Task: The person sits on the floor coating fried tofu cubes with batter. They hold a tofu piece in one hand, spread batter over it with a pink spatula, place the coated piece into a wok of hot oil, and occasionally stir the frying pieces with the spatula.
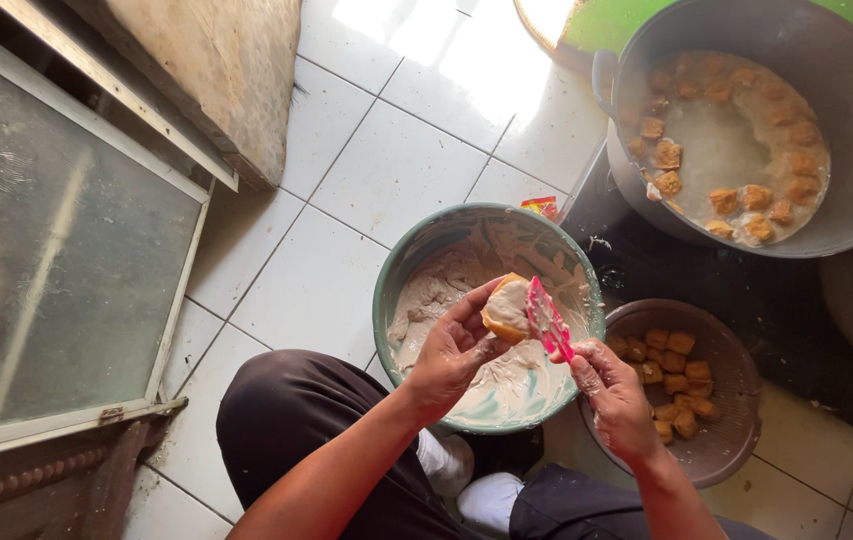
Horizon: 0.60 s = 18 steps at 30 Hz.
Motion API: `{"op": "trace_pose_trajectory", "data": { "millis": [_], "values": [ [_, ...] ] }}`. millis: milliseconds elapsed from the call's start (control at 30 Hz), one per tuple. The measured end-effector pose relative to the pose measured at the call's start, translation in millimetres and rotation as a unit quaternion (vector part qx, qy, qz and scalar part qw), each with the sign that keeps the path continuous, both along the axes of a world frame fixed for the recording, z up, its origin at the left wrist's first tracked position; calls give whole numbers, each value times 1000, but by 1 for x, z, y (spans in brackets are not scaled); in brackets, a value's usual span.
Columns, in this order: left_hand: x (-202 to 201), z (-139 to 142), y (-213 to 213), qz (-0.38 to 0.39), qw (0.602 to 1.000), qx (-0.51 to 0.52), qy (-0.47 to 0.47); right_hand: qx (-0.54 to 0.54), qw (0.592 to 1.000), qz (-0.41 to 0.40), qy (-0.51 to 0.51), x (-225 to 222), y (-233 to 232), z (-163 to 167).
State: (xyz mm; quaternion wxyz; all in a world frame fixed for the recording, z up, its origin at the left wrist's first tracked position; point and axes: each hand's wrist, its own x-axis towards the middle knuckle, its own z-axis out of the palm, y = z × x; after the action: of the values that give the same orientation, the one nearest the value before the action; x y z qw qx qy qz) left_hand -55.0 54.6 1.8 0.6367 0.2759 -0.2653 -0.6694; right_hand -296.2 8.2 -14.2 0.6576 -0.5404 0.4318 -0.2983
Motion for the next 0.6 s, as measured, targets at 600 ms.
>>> {"op": "trace_pose_trajectory", "data": {
  "millis": [600],
  "values": [
    [27, 14, -16, 198, 966, -80, -144, 322, 937, 69, -117, 17, 26, -22]
  ]
}}
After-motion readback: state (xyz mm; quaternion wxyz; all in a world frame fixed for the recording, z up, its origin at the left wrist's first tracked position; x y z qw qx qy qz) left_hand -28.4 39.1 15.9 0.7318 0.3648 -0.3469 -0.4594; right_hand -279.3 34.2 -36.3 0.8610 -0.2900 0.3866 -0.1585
